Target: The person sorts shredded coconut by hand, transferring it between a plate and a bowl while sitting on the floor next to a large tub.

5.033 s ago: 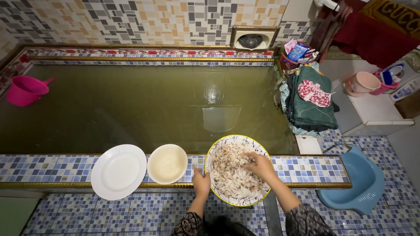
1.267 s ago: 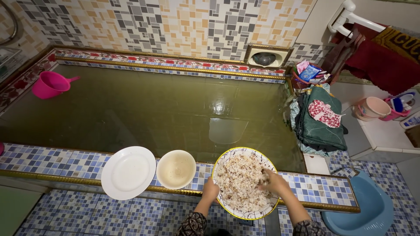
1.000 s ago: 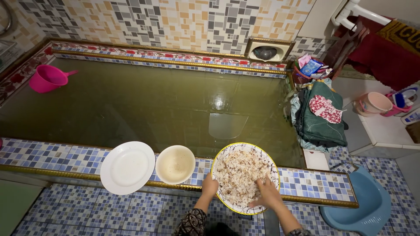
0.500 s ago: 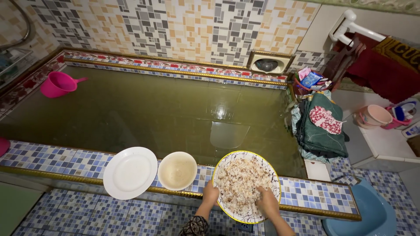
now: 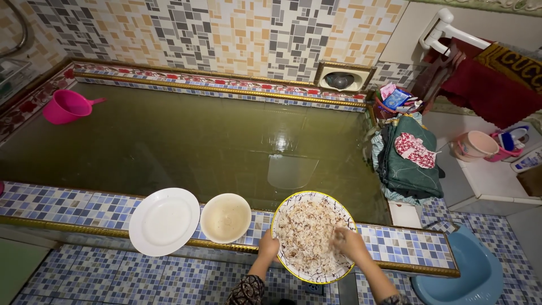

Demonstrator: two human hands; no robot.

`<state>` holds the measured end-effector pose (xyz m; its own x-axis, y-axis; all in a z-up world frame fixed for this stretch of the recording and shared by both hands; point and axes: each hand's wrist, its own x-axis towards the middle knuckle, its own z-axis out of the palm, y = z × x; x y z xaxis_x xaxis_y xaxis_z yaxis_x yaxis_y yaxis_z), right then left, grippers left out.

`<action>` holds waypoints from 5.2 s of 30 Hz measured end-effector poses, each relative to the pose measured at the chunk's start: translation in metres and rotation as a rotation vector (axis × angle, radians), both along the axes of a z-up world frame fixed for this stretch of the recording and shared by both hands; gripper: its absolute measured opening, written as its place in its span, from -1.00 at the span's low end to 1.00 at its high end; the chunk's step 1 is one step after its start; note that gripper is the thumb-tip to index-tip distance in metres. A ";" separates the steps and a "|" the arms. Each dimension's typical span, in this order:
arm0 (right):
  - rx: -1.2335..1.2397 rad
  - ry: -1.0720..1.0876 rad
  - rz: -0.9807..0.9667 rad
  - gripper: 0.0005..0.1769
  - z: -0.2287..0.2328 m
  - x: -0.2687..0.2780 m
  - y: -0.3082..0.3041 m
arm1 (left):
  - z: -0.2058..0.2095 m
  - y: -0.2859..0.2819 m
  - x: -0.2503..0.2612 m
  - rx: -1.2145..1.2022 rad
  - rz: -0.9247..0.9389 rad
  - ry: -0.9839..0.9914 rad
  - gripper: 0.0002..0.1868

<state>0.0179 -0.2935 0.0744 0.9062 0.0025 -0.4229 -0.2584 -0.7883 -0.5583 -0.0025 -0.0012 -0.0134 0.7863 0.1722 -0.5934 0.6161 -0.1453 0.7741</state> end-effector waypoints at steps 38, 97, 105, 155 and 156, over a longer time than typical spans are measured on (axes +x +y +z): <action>-0.323 -0.270 0.128 -0.53 -0.017 -0.069 0.059 | 0.031 0.005 -0.006 -0.148 -0.011 0.006 -0.43; -0.065 -0.111 0.198 -0.37 0.062 0.012 0.033 | -0.002 -0.002 -0.008 0.160 -0.039 -0.216 -0.39; -0.134 -0.083 0.244 -0.43 0.035 0.056 -0.017 | -0.006 0.003 -0.008 0.117 -0.040 -0.264 -0.36; 0.973 0.491 -0.116 -0.55 0.113 0.054 0.000 | 0.017 0.010 0.002 0.334 -0.240 -0.087 -0.57; 0.970 0.487 -0.082 -0.55 0.116 0.053 0.001 | 0.028 0.011 0.002 0.488 -0.310 -0.118 -0.60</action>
